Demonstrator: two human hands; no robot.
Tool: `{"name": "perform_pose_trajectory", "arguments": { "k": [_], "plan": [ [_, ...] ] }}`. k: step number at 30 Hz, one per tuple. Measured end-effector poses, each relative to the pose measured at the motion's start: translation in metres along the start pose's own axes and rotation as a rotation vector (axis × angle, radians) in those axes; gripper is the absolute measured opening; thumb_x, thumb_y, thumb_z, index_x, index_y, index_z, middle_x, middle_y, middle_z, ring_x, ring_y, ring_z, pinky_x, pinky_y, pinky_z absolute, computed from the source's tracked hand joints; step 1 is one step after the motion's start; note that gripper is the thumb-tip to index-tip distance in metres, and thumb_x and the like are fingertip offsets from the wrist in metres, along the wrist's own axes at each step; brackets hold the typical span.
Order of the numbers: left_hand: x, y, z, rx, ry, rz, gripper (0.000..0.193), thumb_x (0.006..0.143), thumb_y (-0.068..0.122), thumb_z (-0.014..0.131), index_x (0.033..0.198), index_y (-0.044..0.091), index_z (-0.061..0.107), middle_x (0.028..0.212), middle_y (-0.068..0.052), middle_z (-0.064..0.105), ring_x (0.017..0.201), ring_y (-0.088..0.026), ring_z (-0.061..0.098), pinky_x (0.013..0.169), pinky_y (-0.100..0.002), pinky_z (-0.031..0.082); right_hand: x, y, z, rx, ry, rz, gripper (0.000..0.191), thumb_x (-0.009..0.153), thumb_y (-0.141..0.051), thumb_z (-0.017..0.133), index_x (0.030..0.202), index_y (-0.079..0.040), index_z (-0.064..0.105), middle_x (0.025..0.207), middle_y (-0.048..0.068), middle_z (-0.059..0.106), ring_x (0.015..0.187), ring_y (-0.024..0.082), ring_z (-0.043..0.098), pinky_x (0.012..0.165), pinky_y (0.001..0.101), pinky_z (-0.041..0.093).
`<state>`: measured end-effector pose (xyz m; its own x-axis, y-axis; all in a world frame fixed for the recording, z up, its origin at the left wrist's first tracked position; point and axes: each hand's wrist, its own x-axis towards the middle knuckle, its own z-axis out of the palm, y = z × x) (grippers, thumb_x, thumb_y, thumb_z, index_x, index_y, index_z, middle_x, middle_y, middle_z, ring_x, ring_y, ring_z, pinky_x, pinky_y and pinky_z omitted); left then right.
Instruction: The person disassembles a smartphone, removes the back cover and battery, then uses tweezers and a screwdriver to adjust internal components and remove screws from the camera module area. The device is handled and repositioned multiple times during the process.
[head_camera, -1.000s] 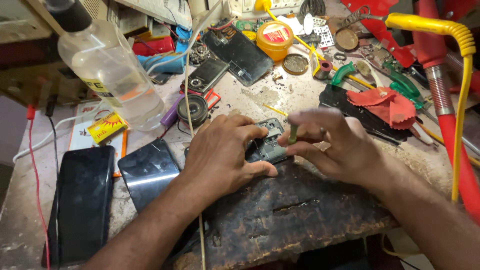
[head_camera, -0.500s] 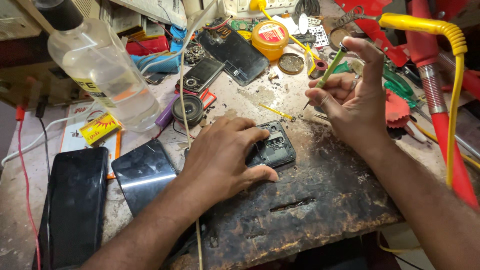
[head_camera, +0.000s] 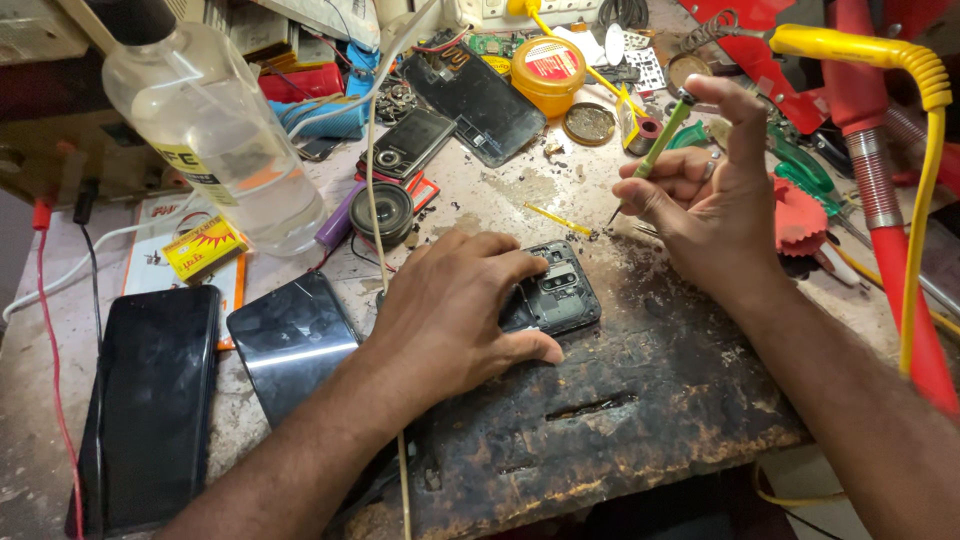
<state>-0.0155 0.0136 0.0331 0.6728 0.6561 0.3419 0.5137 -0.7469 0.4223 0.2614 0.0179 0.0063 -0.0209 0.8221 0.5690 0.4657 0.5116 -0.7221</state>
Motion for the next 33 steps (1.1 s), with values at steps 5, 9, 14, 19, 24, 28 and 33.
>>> {"name": "perform_pose_trajectory", "arguments": {
  "k": [5,9,14,19,24,28,33],
  "plan": [
    [0.000,0.000,0.000,-0.013,0.011,-0.006,0.078,0.057,0.059,0.088,0.117,0.012,0.071,0.117,-0.008,0.069,0.114,-0.032,0.059,0.094,-0.048,0.046,-0.006,-0.012,-0.001,0.208,-0.039,-0.003,0.083,0.102,0.006,0.078,0.156,-0.021,0.021,0.099,0.019,0.070,0.093,0.019,0.075,0.082,0.0350,0.070],
    [-0.001,0.000,-0.002,-0.029,0.003,-0.007,0.074,0.058,0.056,0.088,0.117,0.015,0.071,0.117,-0.006,0.070,0.113,-0.031,0.060,0.093,-0.048,0.047,-0.006,-0.017,0.008,0.270,-0.080,0.039,0.086,0.098,0.004,0.078,0.157,-0.020,0.021,0.094,0.018,0.071,0.085,0.018,0.075,0.078,0.0348,0.068],
    [-0.001,0.001,-0.003,-0.002,-0.006,0.014,0.068,0.057,0.054,0.088,0.114,0.020,0.073,0.118,-0.006,0.069,0.114,-0.031,0.059,0.092,-0.048,0.047,-0.008,-0.023,0.010,0.266,-0.085,0.097,0.090,0.095,0.004,0.079,0.161,-0.019,0.022,0.096,0.017,0.067,0.090,0.020,0.075,0.077,0.0352,0.069],
    [0.000,0.001,-0.003,-0.007,-0.015,-0.003,0.069,0.057,0.054,0.090,0.112,0.016,0.072,0.116,-0.006,0.069,0.113,-0.031,0.060,0.092,-0.048,0.047,-0.008,-0.028,0.011,0.250,-0.130,0.097,0.088,0.094,0.005,0.077,0.158,-0.018,0.021,0.104,0.021,0.072,0.092,0.021,0.076,0.080,0.0353,0.069],
    [0.000,0.001,-0.002,-0.021,-0.012,-0.029,0.072,0.055,0.053,0.091,0.110,0.012,0.069,0.112,-0.007,0.070,0.112,-0.030,0.060,0.092,-0.048,0.046,-0.006,-0.031,0.015,0.261,-0.102,0.188,0.080,0.095,0.008,0.072,0.152,-0.017,0.021,0.106,0.022,0.072,0.093,0.022,0.078,0.076,0.0360,0.069],
    [0.001,0.001,-0.002,-0.025,-0.002,-0.022,0.072,0.054,0.053,0.092,0.110,0.012,0.069,0.112,-0.007,0.070,0.111,-0.031,0.061,0.091,-0.048,0.046,-0.008,-0.034,0.018,0.272,-0.120,0.212,0.080,0.093,0.010,0.071,0.149,-0.017,0.022,0.105,0.022,0.071,0.093,0.022,0.077,0.077,0.0372,0.070],
    [0.001,0.002,-0.003,-0.036,-0.011,-0.042,0.072,0.054,0.052,0.092,0.110,0.013,0.069,0.110,-0.006,0.071,0.110,-0.030,0.061,0.090,-0.047,0.046,-0.007,-0.033,0.018,0.261,-0.157,0.183,0.078,0.093,0.010,0.071,0.148,-0.017,0.022,0.105,0.021,0.071,0.095,0.022,0.076,0.078,0.0377,0.071]
  ]
}}
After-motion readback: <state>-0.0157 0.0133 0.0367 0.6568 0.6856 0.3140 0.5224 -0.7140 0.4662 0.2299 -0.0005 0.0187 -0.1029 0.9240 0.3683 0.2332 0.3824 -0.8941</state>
